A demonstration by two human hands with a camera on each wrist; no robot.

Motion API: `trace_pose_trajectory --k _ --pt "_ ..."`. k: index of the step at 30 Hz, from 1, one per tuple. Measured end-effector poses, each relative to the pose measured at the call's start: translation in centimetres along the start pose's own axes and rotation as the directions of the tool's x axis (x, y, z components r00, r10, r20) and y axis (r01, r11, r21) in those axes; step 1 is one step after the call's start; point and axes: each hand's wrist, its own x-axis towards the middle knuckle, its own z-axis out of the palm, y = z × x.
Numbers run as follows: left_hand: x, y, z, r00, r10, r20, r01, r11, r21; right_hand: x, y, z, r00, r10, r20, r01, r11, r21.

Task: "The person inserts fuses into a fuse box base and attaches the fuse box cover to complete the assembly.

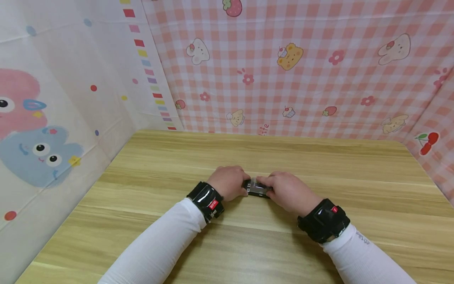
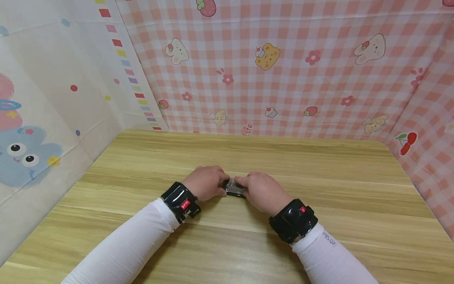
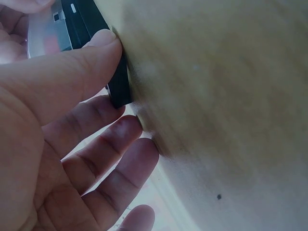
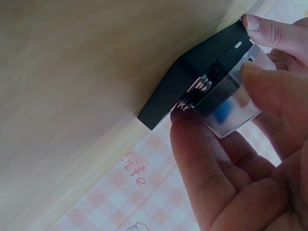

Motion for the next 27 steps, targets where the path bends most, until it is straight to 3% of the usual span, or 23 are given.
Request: trace_pose_trajectory --k 27 --pt "0.11 0.04 0.08 1.0 0.001 0.009 -0.001 1.0 0.026 0.08 0.11 0.43 0.999 0.031 0.029 -0.032 0.999 0.013"
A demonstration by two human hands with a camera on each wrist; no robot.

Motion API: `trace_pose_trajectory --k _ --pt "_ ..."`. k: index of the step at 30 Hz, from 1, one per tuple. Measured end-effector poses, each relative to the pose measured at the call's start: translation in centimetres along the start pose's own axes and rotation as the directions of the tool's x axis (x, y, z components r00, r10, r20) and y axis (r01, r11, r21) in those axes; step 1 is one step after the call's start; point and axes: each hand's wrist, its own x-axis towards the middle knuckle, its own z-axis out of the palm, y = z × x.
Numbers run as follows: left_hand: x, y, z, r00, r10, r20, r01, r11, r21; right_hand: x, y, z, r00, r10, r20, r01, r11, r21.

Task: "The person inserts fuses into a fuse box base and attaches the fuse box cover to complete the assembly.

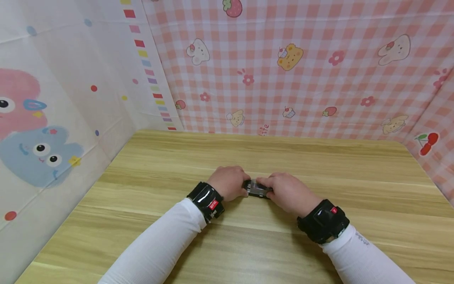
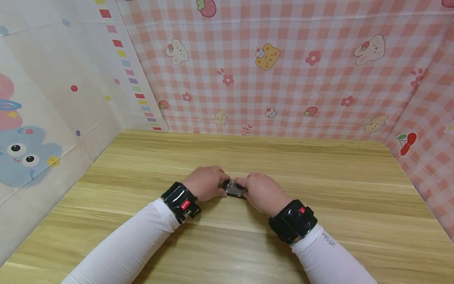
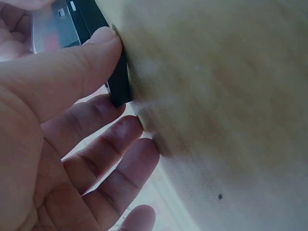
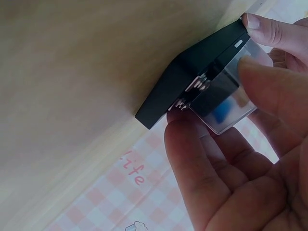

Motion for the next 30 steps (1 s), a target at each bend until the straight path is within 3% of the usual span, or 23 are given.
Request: trace_pose_trajectory --k 12,24,30 --pt "0.1 0.0 0.3 1.0 -0.002 0.016 0.003 1.0 -0.024 -0.3 0.1 -0.2 1.0 0.004 0.018 -0.005 0.999 0.045" --pt "-0.4 -0.5 0.1 0.998 -0.024 0.05 0.029 0.995 -0.094 -1.4 2.0 -1.4 0.997 0.082 0.004 -0.082 0.994 0.073" --pt "-0.8 -1.8 -0.1 0.999 -0.034 -0.013 0.033 0.995 -0.092 -1.9 3.8 -1.9 0.992 0.124 -0.038 -0.121 0.989 0.082"
